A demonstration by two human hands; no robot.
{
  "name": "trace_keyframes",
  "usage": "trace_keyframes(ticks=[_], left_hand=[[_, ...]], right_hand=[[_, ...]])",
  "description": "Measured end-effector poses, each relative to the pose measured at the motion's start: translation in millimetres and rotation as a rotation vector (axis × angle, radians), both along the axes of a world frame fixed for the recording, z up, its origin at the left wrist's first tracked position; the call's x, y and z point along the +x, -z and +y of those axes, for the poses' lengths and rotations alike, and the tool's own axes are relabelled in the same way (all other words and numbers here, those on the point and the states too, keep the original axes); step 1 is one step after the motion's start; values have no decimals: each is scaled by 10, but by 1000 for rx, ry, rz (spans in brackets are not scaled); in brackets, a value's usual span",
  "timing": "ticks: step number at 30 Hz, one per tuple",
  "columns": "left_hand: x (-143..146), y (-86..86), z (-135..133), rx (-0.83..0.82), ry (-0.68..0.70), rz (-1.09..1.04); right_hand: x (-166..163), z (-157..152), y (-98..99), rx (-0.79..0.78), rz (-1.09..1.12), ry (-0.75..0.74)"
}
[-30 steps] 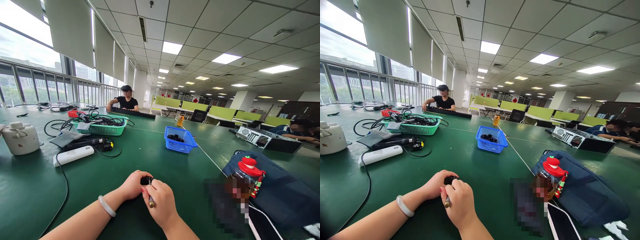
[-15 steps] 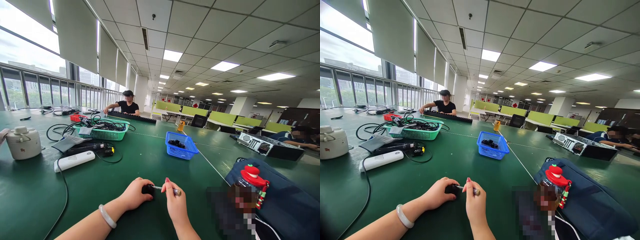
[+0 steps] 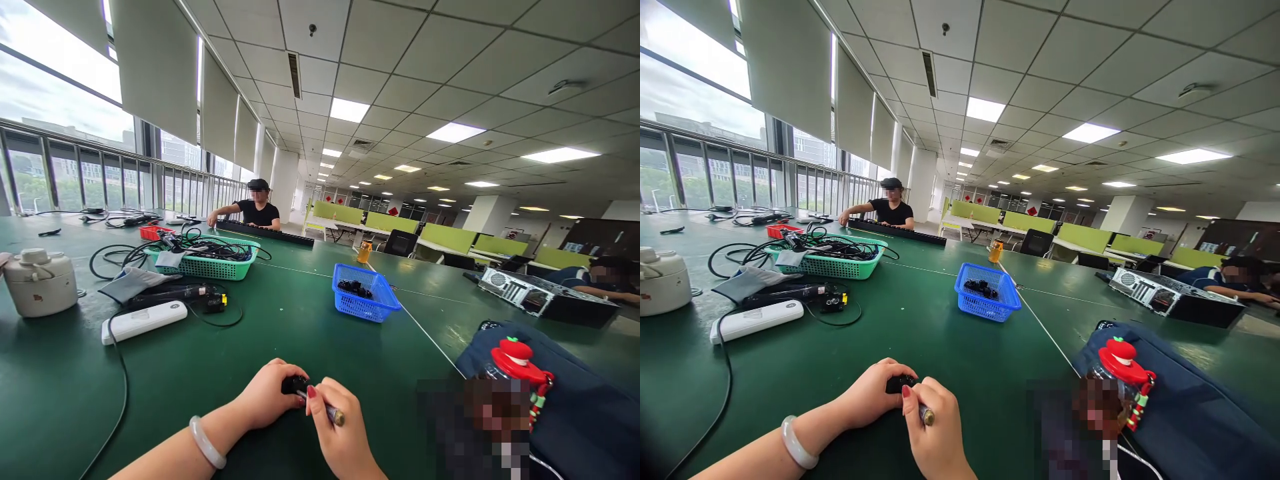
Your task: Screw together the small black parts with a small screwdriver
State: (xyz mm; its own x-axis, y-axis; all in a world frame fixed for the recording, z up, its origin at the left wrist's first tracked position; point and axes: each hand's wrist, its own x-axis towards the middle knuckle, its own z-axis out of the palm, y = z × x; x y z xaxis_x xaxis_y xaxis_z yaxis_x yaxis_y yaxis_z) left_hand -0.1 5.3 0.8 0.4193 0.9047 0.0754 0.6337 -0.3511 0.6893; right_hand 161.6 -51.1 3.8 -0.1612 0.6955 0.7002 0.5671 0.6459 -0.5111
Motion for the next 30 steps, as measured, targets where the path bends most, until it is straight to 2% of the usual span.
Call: trace_keyframes(ticks=[10, 16, 21, 30], left_hand=[[0, 3, 13, 7, 8, -16], [-9, 26, 21, 12, 6, 3], [-15, 8, -1, 36, 33, 2], [-16, 16, 15, 23, 28, 10]], right_hand=[[-63, -60, -11, 182, -242, 40], [-72, -73, -20, 268, -263, 60], [-20, -52, -33, 160, -227, 93], [78, 58, -27, -117, 177, 95]])
